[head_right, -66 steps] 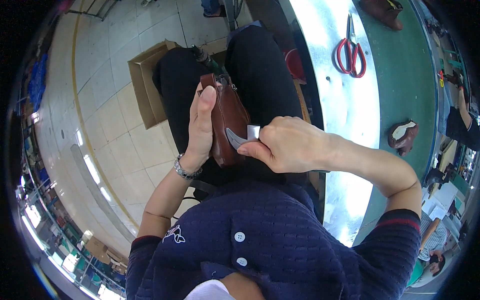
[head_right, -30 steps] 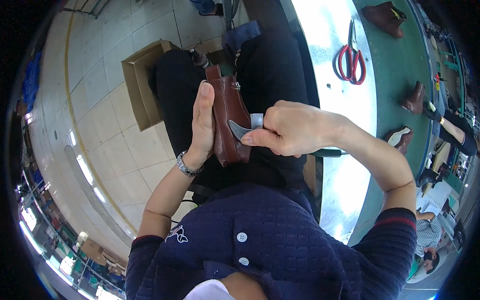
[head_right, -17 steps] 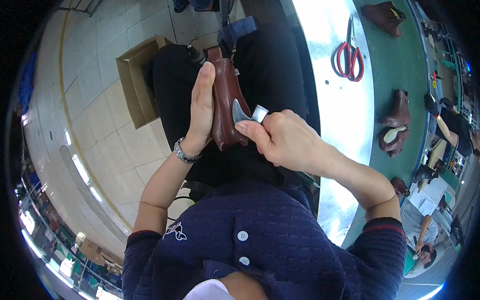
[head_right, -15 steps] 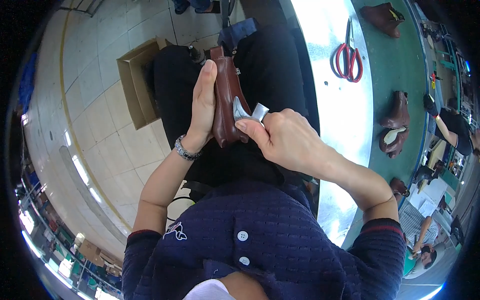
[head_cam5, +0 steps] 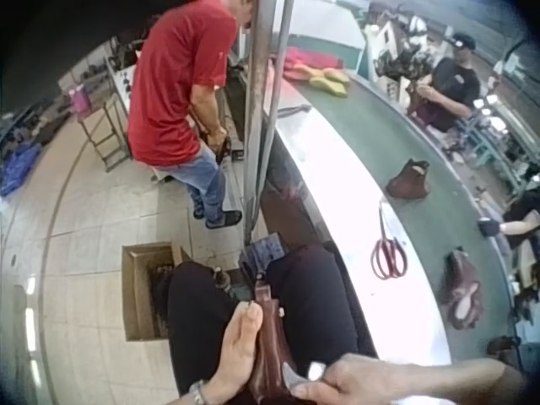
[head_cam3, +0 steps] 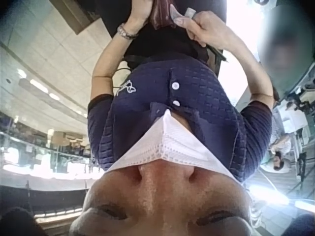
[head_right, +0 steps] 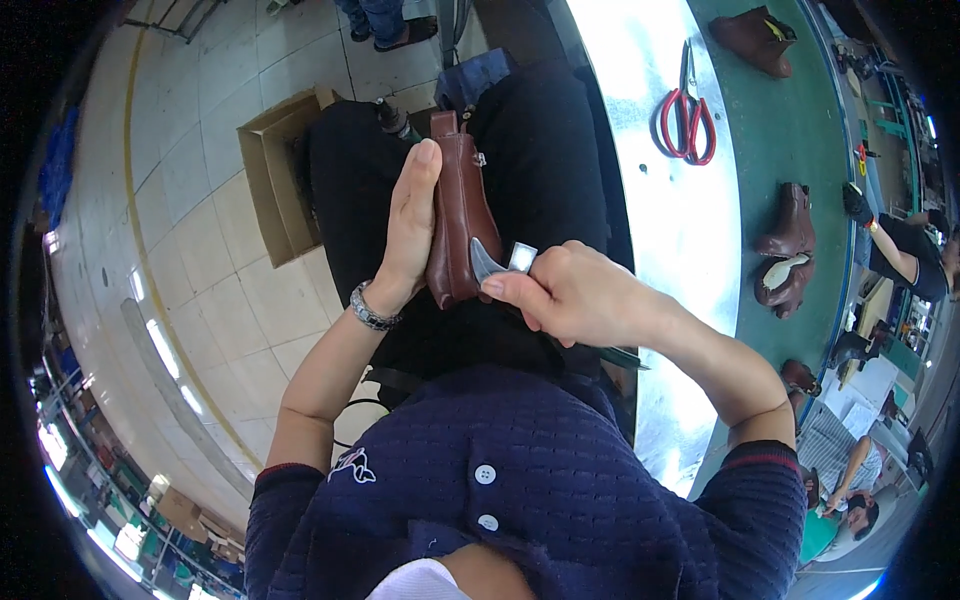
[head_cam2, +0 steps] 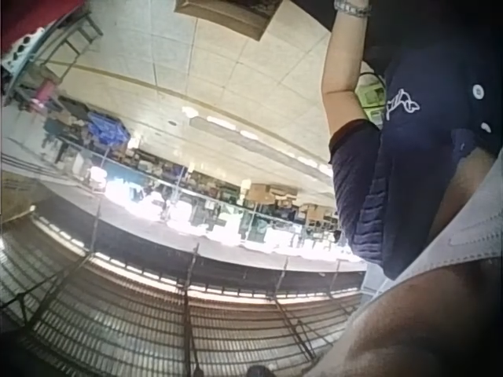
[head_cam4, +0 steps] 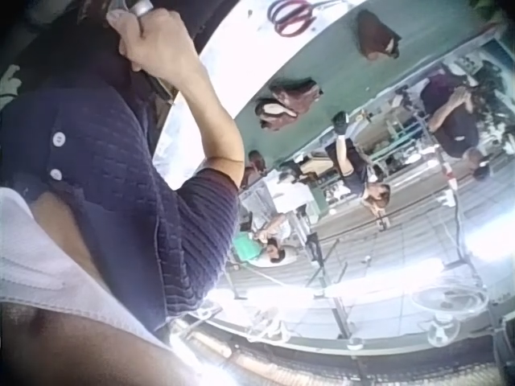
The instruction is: Assemble and trim shoe components using pliers, scissors, and a hammer.
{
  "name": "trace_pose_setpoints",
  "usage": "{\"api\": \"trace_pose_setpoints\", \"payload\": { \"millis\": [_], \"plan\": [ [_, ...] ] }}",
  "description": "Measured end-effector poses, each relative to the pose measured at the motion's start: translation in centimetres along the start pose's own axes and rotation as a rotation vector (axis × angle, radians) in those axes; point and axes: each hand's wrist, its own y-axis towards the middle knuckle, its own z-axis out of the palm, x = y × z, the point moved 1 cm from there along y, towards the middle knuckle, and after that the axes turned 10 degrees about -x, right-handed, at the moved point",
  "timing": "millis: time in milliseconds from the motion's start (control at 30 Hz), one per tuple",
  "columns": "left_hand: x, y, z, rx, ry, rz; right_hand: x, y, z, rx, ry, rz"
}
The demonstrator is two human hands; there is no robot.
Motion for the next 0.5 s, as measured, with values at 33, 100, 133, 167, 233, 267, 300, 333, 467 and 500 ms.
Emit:
{"api": "trace_pose_setpoints", "payload": {
  "millis": [33,100,133,167,233,267,300,333,467,500],
  "plan": [
    [0.0,-0.1,0.0,0.001,0.004,-0.001,0.8,-0.4,0.2,-0.129,-0.279,-0.119],
    [0.0,0.0,0.0,-0.028,0.000,0.003,1.1,-1.0,0.8,-0.263,-0.559,-0.239],
    [0.0,0.0,0.1,-0.026,0.001,0.006,0.8,-1.0,1.2,-0.343,-0.542,-0.286],
    [0.0,0.1,0.0,-0.017,-0.008,-0.006,0.4,-1.0,1.6,-0.423,-0.524,-0.334],
    [0.1,0.3,0.0,-0.005,-0.015,-0.012,-0.9,-0.9,2.1,-0.379,-0.389,-0.260],
    [0.3,0.2,0.0,0.027,-0.018,-0.004,-1.2,-1.0,2.2,-0.301,-0.188,-0.203],
    [0.4,-0.1,-0.1,0.056,-0.018,-0.001,-1.6,-1.1,2.4,-0.217,0.015,-0.142],
    [0.5,-0.2,-0.4,0.056,-0.015,-0.002,-2.1,-0.9,2.3,-0.132,0.115,-0.112],
    [0.1,-0.8,-0.6,0.058,-0.011,0.000,-2.6,-0.4,1.4,-0.063,0.249,-0.056],
    [-0.1,-0.9,-0.3,0.047,-0.031,-0.006,-2.5,-0.2,1.1,-0.066,0.249,-0.059]
  ]
}}
